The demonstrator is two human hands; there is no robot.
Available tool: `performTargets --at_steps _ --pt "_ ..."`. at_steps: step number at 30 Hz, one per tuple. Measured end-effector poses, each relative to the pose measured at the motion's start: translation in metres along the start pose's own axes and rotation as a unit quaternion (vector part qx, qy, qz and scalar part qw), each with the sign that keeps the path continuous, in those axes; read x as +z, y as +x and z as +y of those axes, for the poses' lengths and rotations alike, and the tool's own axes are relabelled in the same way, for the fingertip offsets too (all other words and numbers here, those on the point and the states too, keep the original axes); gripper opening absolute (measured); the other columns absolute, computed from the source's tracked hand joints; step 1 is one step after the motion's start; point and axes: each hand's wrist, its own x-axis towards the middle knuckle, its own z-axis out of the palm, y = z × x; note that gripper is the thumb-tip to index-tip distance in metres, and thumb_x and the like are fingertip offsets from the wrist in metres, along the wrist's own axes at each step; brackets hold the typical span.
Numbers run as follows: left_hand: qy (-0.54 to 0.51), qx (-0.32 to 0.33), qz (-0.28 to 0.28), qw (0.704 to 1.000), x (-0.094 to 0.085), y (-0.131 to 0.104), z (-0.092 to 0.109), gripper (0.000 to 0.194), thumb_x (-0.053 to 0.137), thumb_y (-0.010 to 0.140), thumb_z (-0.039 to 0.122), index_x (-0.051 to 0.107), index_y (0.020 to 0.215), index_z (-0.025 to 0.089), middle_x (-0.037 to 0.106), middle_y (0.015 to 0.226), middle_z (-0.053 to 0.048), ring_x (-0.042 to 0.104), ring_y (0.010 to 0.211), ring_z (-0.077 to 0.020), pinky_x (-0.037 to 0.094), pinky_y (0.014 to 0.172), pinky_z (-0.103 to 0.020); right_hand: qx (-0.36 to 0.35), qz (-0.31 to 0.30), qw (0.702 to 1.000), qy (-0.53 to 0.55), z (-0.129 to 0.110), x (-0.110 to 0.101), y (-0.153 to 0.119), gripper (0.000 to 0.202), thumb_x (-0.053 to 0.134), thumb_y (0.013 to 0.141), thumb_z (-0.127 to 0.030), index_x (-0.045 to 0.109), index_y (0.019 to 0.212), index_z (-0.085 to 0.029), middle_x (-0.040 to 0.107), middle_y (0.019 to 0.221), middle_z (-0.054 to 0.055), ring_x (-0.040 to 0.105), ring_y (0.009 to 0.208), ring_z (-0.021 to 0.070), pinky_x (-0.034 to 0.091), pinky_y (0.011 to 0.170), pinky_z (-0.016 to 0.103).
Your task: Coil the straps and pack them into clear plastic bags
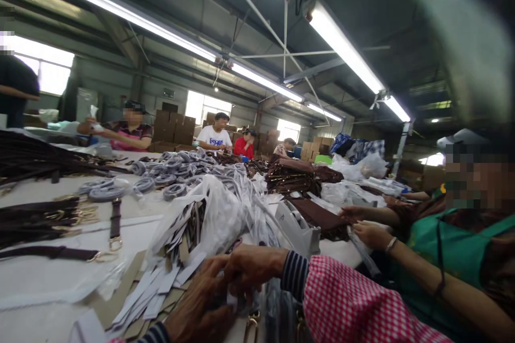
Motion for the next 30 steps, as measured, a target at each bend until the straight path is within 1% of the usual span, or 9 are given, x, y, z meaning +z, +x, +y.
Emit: performTargets --at_steps 3,6,9,13,16,20,24,27,30 --pt "-0.007 0.014 -0.011 1.0 -0.002 -0.001 -0.001 0.042 0.059 0.096 0.048 0.062 0.136 0.037 0.049 0.148 -0.006 0.044 0.137 -0.035 0.039 0.118 -0.051 -0.064 0.034 0.986 -0.149 -0.009 0.002 -0.007 0.008 0.062 0.089 -0.011 0.068 0.087 -0.014 0.067 0.069 -0.002 0.065 0.059 0.0108 0.047 0.055 0.016" --pt "-0.005 0.022 -0.009 1.0 -0.002 -0.002 -0.005 0.047 0.057 0.097 0.047 0.057 0.143 0.034 0.049 0.15 -0.009 0.045 0.138 -0.0345 0.04 0.118 -0.051 -0.101 0.118 0.919 -0.364 -0.02 0.007 -0.018 0.014 0.062 0.093 -0.023 0.073 0.087 -0.016 0.073 0.077 0.002 0.063 0.062 0.0135 0.039 0.054 0.023" --pt "-0.008 0.024 -0.007 1.0 -0.003 0.0 -0.004 0.046 0.057 0.098 0.049 0.06 0.141 0.032 0.052 0.148 -0.009 0.046 0.137 -0.0335 0.042 0.117 -0.049 -0.085 0.16 0.875 -0.448 -0.029 0.015 -0.029 0.02 0.059 0.095 -0.023 0.073 0.084 -0.016 0.075 0.079 0.004 0.063 0.063 0.016 0.032 0.05 0.028" --pt "-0.012 -0.008 -0.01 1.0 -0.008 0.006 0.007 0.034 0.058 0.099 0.047 0.071 0.125 0.03 0.054 0.146 -0.008 0.049 0.134 -0.0325 0.038 0.118 -0.05 -0.105 0.217 0.853 -0.463 -0.035 0.025 -0.042 0.009 0.062 0.091 -0.015 0.07 0.094 -0.015 0.076 0.088 0.007 0.067 0.07 0.0175 0.032 0.051 0.029" --pt "-0.016 -0.012 -0.009 1.0 -0.01 0.008 0.015 0.03 0.056 0.099 0.041 0.073 0.119 0.027 0.057 0.141 -0.01 0.051 0.128 -0.0315 0.038 0.115 -0.05 -0.132 0.25 0.839 -0.465 -0.029 0.033 -0.045 0.022 0.058 0.093 -0.012 0.065 0.113 -0.014 0.076 0.102 0.01 0.068 0.073 0.0187 0.034 0.052 0.03" --pt "-0.006 -0.019 0.002 1.0 -0.008 0.007 0.017 0.026 0.058 0.096 0.037 0.075 0.109 0.023 0.061 0.132 -0.011 0.053 0.121 -0.0317 0.041 0.109 -0.05 -0.12 0.273 0.86 -0.415 -0.018 0.042 -0.041 0.014 0.058 0.096 -0.015 0.066 0.107 -0.015 0.075 0.102 0.007 0.068 0.076 0.0181 0.037 0.056 0.029" --pt "-0.036 -0.052 0.029 0.998 -0.009 0.009 0.017 0.026 0.06 0.094 0.041 0.076 0.101 0.021 0.063 0.129 -0.011 0.053 0.121 -0.0323 0.04 0.109 -0.049 -0.1 0.311 0.882 -0.34 -0.017 0.048 -0.042 0.009 0.062 0.092 -0.015 0.066 0.1 -0.017 0.072 0.103 0.004 0.067 0.082 0.0165 0.043 0.065 0.027" --pt "-0.092 -0.105 0.058 0.988 -0.013 0.013 0.02 0.026 0.064 0.088 0.043 0.076 0.089 0.02 0.064 0.128 -0.011 0.053 0.124 -0.0332 0.037 0.111 -0.049 -0.094 0.35 0.882 -0.302 -0.017 0.056 -0.043 0.017 0.066 0.091 -0.018 0.065 0.108 -0.02 0.067 0.111 0.004 0.064 0.099 0.019 0.049 0.078 0.027" --pt "-0.172 -0.166 0.084 0.967 -0.018 0.016 0.022 0.024 0.067 0.082 0.042 0.073 0.077 0.019 0.066 0.125 -0.01 0.056 0.121 -0.0326 0.039 0.109 -0.049 -0.072 0.415 0.862 -0.284 -0.015 0.067 -0.036 0.019 0.066 0.095 -0.021 0.063 0.114 -0.022 0.064 0.116 0.005 0.059 0.113 0.0225 0.05 0.089 0.032"
